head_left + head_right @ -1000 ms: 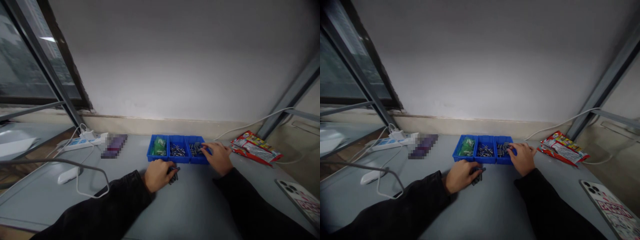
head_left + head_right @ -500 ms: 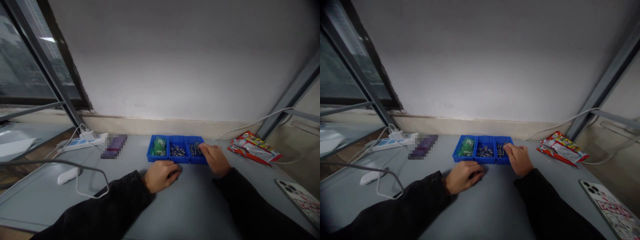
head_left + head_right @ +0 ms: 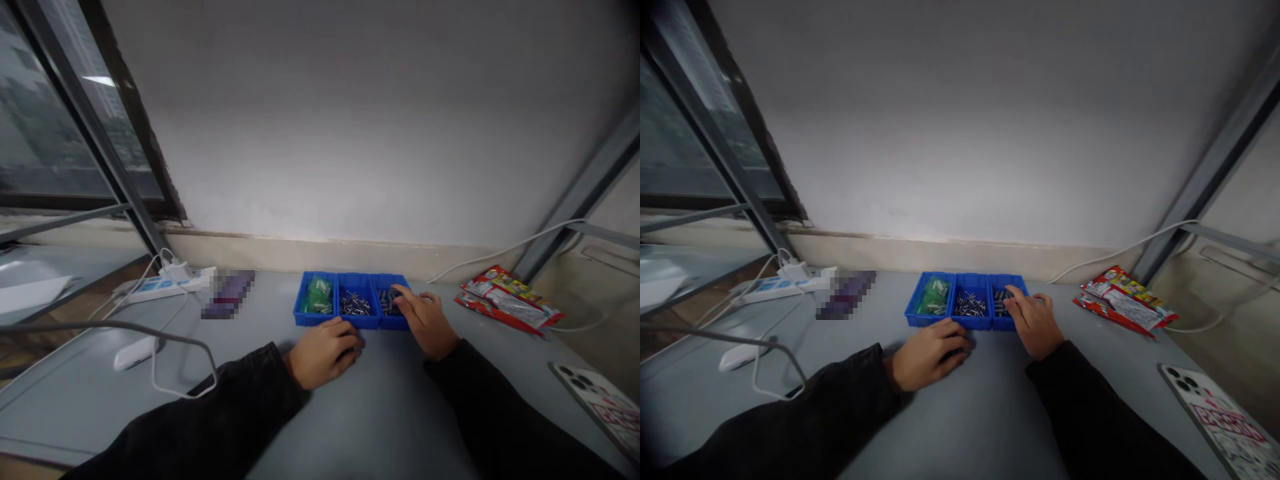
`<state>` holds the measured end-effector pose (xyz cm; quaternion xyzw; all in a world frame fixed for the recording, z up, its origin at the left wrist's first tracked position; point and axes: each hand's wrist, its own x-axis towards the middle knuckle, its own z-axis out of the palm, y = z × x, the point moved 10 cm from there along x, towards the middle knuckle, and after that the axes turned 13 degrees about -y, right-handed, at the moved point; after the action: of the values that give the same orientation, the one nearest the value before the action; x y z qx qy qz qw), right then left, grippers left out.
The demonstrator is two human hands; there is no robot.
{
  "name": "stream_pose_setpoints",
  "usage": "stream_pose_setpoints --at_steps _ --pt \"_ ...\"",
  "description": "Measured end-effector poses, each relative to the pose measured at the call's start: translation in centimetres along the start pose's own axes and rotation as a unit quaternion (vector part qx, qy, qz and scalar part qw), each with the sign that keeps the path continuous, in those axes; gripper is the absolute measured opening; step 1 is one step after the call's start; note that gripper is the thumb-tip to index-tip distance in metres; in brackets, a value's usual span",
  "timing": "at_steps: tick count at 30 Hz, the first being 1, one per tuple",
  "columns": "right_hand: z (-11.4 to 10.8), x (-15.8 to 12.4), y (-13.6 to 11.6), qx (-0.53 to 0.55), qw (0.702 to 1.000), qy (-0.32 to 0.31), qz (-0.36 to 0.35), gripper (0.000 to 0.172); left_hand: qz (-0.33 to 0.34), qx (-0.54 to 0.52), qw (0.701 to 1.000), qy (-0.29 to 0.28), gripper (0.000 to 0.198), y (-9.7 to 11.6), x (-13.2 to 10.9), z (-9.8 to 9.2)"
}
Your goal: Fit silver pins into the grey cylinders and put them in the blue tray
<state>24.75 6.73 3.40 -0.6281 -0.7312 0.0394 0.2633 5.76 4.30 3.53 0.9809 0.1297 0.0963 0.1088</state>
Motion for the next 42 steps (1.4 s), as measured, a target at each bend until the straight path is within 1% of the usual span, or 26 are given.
stream_pose_setpoints --at_steps 4,10,12,16,20,24,26,28,31,34,36,38,42 --pt "-0.5 0.1 0.3 0.013 1.0 -0.001 0.02 0.048 0.006 0.006 1.0 0.006 0.016 0.0 0.0 -0.1" --pt "0.6 0.1 -0.5 -0.031 0.999 -0.019 -0.015 0.048 -0.003 0.026 1.0 0.002 0.015 0.2 0.0 0.0" --pt "0.4 0.1 -0.5 -0.022 0.999 -0.013 -0.02 0.048 -0.008 0.02 1.0 0.001 0.014 0.1 0.0 0.1" --pt "-0.7 0.0 0.0 -0.011 1.0 0.012 -0.004 0.049 -0.012 -0.002 1.0 -0.003 0.018 0.0 -0.1 0.3" --pt "-0.3 0.1 -0.3 -0.023 1.0 0.001 -0.014 0.047 -0.007 -0.004 1.0 -0.008 0.019 -0.1 0.0 0.5" --pt "0.2 0.2 -0.4 0.048 0.998 -0.017 -0.021 0.049 0.01 -0.003 1.0 -0.001 0.019 0.0 -0.1 0.5" --pt "-0.3 0.2 -0.5 0.077 0.997 -0.008 -0.021 0.051 0.016 -0.009 1.0 0.0 0.02 0.0 -0.1 0.6" --pt "-0.8 0.2 -0.6 0.078 0.997 0.0 -0.018 0.051 0.022 -0.021 1.0 -0.001 0.02 0.1 -0.1 0.7" --pt "-0.6 0.2 -0.7 0.063 0.998 -0.022 -0.013 0.055 0.022 -0.042 0.999 -0.004 0.021 0.1 -0.1 0.7" --pt "0.7 0.3 -0.7 0.048 0.997 -0.067 -0.015 0.058 0.019 -0.056 0.998 -0.01 0.023 0.2 0.0 0.6" --pt "1.3 0.3 -0.6 0.042 0.996 -0.076 -0.018 0.057 0.022 -0.059 0.998 -0.016 0.022 0.4 0.1 0.5" --pt "1.2 0.3 -0.5 0.038 0.997 -0.062 -0.014 0.056 0.029 -0.062 0.997 -0.022 0.022 0.6 0.2 0.4" --pt "0.3 0.2 -0.4 0.027 0.999 -0.028 -0.006 0.055 0.035 -0.059 0.997 -0.023 0.019 0.7 0.3 0.3"
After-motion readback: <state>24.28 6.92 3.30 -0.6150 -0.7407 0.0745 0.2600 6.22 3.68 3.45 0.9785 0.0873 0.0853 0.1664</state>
